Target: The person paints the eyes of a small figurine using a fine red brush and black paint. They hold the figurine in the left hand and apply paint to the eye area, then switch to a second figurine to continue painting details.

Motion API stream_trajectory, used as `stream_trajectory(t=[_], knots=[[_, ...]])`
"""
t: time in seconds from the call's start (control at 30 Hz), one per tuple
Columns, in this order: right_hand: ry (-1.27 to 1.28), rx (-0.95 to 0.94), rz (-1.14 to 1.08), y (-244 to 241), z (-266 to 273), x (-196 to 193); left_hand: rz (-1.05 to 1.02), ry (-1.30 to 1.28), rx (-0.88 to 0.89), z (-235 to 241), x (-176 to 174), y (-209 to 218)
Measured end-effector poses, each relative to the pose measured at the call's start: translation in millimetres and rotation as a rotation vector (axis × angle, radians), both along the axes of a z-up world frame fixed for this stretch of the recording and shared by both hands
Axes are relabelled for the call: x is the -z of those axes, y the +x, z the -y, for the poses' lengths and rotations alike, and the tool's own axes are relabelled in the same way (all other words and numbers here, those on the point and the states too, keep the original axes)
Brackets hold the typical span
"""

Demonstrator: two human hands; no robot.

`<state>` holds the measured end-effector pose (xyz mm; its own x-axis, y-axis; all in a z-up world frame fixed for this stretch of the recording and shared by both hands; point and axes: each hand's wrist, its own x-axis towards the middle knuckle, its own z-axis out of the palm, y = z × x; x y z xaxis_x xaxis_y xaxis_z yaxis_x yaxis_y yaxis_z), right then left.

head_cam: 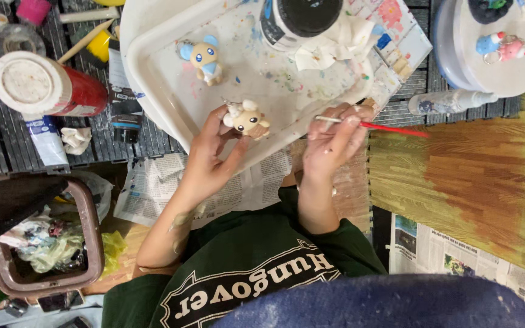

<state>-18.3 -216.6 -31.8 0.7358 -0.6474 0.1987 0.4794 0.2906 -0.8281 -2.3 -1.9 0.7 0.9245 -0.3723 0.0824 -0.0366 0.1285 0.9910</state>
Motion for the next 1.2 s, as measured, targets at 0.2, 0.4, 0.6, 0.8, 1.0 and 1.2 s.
stream_trajectory(t=[0.2,0.4,0.6,0.8,1.0,1.2], knots=[[-0.390,0.096,-0.166,-8,102,12,-0.020,-0.010,0.010,5,5,-2],[-0.411,0.239,-0.293,-29,190,49,-0.057,-0.039,0.007,9,1,-2],[-0.465,0.241,-0.389,-25,203,52,-0.134,-0.061,0.001,12,-3,-5],[-0.456,0.207,-0.364,-26,201,62,-0.172,-0.069,0.001,13,-3,-5],[-0.460,0.226,-0.353,-16,183,31,-0.170,-0.051,-0.004,14,0,-5],[-0.494,0.230,-0.429,-3,162,-7,-0.202,-0.010,-0.014,13,-2,-5]])
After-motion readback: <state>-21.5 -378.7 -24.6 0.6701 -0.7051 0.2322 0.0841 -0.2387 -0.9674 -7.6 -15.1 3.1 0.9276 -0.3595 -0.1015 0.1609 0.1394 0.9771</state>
